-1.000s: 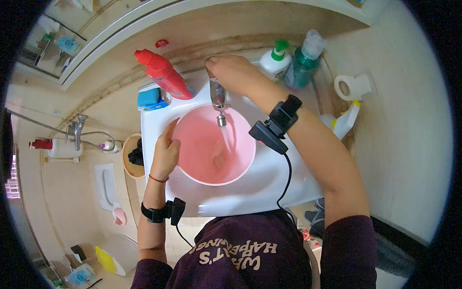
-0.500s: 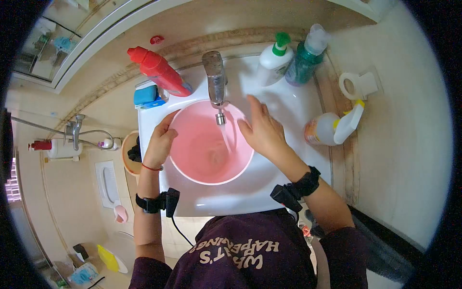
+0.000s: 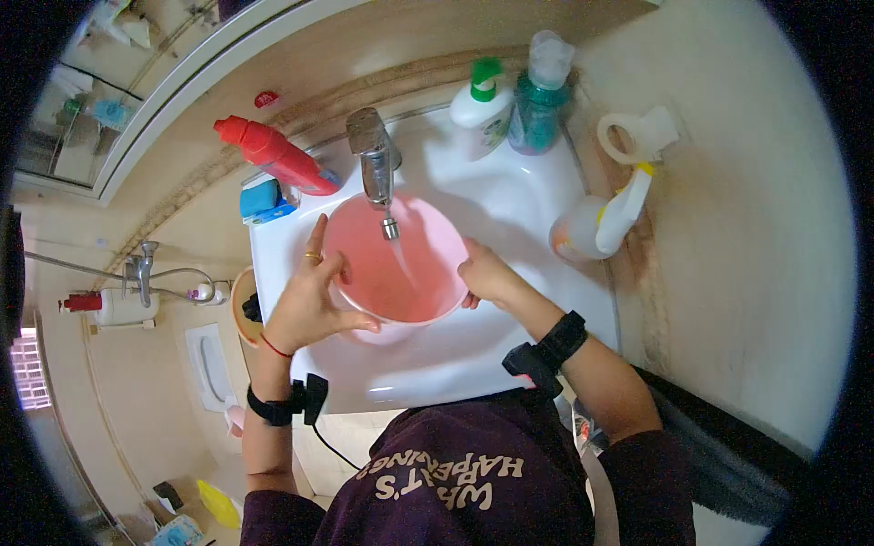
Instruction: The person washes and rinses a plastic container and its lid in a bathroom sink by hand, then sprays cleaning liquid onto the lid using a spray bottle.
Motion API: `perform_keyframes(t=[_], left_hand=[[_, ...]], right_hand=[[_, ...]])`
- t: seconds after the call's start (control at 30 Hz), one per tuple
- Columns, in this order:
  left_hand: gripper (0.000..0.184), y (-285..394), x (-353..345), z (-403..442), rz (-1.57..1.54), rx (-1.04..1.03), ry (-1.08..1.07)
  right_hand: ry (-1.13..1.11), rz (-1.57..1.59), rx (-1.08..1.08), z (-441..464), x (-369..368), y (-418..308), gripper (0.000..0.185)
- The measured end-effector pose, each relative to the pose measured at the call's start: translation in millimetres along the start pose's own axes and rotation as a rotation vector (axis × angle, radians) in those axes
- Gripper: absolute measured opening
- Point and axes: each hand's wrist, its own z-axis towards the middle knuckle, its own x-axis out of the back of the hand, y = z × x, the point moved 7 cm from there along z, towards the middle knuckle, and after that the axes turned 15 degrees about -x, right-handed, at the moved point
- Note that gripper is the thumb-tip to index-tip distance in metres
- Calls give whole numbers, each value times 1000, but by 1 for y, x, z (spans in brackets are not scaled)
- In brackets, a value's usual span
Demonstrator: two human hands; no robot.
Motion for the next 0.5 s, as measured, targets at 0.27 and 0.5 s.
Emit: perform_keyframes(t=[0.27, 0.5], left_hand=[[57, -3, 6, -4, -83, 61, 66], [56, 0, 19, 18, 8, 12, -159]], right_hand=[[-65, 116, -73, -11, -16, 13, 44], [-124, 117, -118, -20, -23, 18, 31]])
